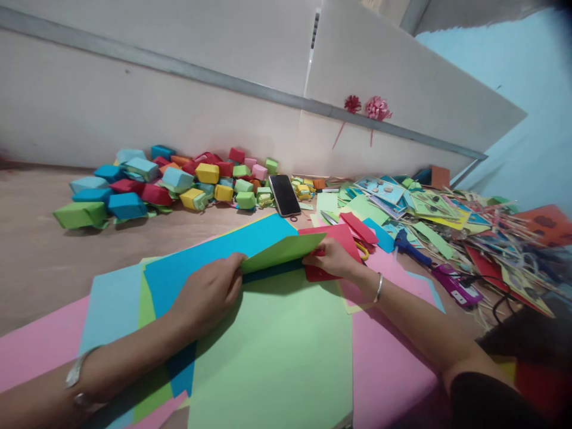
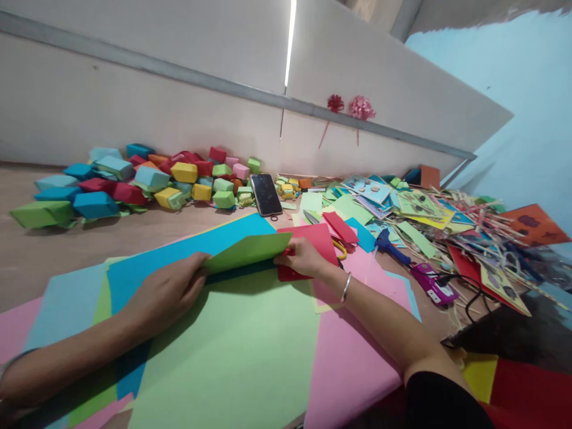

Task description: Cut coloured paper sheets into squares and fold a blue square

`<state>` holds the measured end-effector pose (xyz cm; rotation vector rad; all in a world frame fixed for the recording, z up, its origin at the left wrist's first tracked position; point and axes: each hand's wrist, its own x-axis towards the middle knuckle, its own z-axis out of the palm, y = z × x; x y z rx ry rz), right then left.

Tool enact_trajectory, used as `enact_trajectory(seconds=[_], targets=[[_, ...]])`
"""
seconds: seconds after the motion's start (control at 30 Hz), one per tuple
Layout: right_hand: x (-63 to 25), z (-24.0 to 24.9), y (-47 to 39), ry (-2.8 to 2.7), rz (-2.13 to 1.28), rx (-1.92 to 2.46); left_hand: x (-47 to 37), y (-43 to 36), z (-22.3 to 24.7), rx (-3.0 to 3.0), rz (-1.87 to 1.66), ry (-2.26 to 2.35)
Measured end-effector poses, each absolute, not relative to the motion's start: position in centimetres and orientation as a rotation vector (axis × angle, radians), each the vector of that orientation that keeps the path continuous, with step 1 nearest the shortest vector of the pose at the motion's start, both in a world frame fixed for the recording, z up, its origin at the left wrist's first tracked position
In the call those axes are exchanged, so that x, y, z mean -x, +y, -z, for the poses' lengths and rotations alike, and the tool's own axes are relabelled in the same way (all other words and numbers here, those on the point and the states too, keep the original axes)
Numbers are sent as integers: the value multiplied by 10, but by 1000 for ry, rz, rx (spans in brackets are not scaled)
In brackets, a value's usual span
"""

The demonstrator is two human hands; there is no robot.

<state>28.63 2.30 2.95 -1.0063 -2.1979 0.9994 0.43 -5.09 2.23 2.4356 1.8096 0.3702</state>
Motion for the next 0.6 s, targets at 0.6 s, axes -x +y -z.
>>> enact_trajectory(seconds=[0.6], targets=[[-264,-38,43,-2234,-795,1397,6,-37,-37,-2218,-171,1954]])
